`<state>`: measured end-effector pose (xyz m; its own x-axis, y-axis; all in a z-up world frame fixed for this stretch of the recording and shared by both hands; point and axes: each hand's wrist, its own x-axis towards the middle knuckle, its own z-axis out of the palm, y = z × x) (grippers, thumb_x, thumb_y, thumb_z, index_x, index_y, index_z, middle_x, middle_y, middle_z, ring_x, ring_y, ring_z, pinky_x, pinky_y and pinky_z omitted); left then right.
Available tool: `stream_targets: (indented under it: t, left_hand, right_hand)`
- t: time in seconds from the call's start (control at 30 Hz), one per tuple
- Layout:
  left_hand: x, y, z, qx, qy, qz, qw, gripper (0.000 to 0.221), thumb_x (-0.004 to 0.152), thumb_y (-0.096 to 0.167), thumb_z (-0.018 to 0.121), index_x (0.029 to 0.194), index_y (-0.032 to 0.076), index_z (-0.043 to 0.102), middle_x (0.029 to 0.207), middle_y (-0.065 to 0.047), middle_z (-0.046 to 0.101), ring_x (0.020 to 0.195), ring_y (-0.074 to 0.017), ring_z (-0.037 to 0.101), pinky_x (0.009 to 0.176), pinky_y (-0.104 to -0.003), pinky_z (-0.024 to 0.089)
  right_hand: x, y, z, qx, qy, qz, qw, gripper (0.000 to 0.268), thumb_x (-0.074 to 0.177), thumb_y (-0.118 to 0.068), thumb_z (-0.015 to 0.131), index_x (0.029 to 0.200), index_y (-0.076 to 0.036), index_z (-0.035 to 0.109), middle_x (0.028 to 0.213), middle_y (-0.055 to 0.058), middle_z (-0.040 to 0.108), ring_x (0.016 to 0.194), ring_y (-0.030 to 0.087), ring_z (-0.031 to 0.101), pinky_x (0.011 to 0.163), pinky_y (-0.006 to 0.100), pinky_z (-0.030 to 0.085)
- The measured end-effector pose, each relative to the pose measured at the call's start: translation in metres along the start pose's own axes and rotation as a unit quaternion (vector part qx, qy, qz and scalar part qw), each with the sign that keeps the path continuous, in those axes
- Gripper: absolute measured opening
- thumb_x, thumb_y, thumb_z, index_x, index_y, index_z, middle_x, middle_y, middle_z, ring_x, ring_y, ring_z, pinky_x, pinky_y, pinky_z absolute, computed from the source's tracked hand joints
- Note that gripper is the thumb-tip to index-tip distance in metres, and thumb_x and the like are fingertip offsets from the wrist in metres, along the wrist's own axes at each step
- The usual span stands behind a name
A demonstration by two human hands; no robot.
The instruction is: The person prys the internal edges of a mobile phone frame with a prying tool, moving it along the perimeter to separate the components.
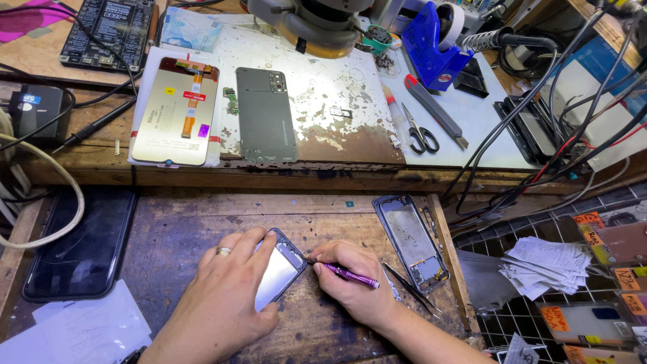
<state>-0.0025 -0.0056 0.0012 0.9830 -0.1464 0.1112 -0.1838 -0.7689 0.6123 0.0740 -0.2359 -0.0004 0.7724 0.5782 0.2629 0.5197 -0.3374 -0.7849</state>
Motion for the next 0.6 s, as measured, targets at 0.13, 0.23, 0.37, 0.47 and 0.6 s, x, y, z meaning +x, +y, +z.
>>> stream_targets:
  t: [0.13, 0.23, 0.37, 0.47, 0.6]
  left_hand:
    - [-0.0004, 0.0001, 0.0007, 0.003, 0.012, 0.011, 1.000, 0.091, 0.060, 0.024, 0.078, 0.140, -0.005, 0.048, 0.144, -0.023, 0.045, 0.136, -0.0399, 0.038, 0.109, -0.050, 0.030]
    - [-0.0016, -0.0003, 0.0014, 0.008, 0.019, 0.011, 1.000, 0.090, 0.061, 0.025, 0.078, 0.140, -0.005, 0.049, 0.144, -0.022, 0.046, 0.136, -0.0396, 0.039, 0.110, -0.050, 0.030]
    - [-0.0025, -0.0015, 0.0025, 0.009, 0.017, 0.014, 1.000, 0.090, 0.061, 0.027, 0.079, 0.140, -0.004, 0.049, 0.143, -0.021, 0.047, 0.136, -0.0395, 0.039, 0.109, -0.051, 0.030]
    - [-0.0010, -0.0013, 0.0018, 0.011, 0.018, 0.016, 1.000, 0.089, 0.061, 0.027, 0.079, 0.139, -0.004, 0.049, 0.143, -0.021, 0.047, 0.135, -0.0391, 0.040, 0.109, -0.050, 0.031]
    - [-0.0026, -0.0001, 0.0003, 0.006, 0.036, 0.031, 0.999, 0.089, 0.061, 0.029, 0.080, 0.138, -0.004, 0.050, 0.142, -0.021, 0.048, 0.135, -0.0401, 0.040, 0.108, -0.050, 0.031]
  right_hand:
    - [0.0008, -0.0009, 0.0001, -0.004, 0.002, -0.007, 1.000, 0.011, 0.088, -0.011, 0.073, 0.090, -0.001, 0.069, 0.099, 0.012, 0.079, 0.089, 0.022, 0.077, 0.080, 0.032, 0.060]
    - [0.0018, -0.0007, 0.0018, -0.005, 0.003, -0.001, 1.000, 0.011, 0.088, -0.011, 0.073, 0.093, -0.001, 0.070, 0.100, 0.012, 0.079, 0.089, 0.022, 0.077, 0.081, 0.032, 0.060]
    - [0.0004, 0.0011, 0.0032, -0.006, 0.006, 0.019, 1.000, 0.014, 0.087, -0.012, 0.074, 0.094, -0.001, 0.070, 0.101, 0.012, 0.079, 0.090, 0.022, 0.077, 0.081, 0.032, 0.060]
    - [-0.0021, 0.0021, 0.0006, 0.010, 0.012, 0.022, 1.000, 0.013, 0.088, -0.013, 0.073, 0.093, -0.001, 0.070, 0.100, 0.012, 0.079, 0.090, 0.022, 0.077, 0.082, 0.032, 0.060]
    - [-0.0035, 0.0042, -0.0006, -0.007, 0.010, 0.001, 1.000, 0.013, 0.087, -0.013, 0.072, 0.091, -0.001, 0.068, 0.100, 0.012, 0.079, 0.091, 0.021, 0.078, 0.082, 0.032, 0.060]
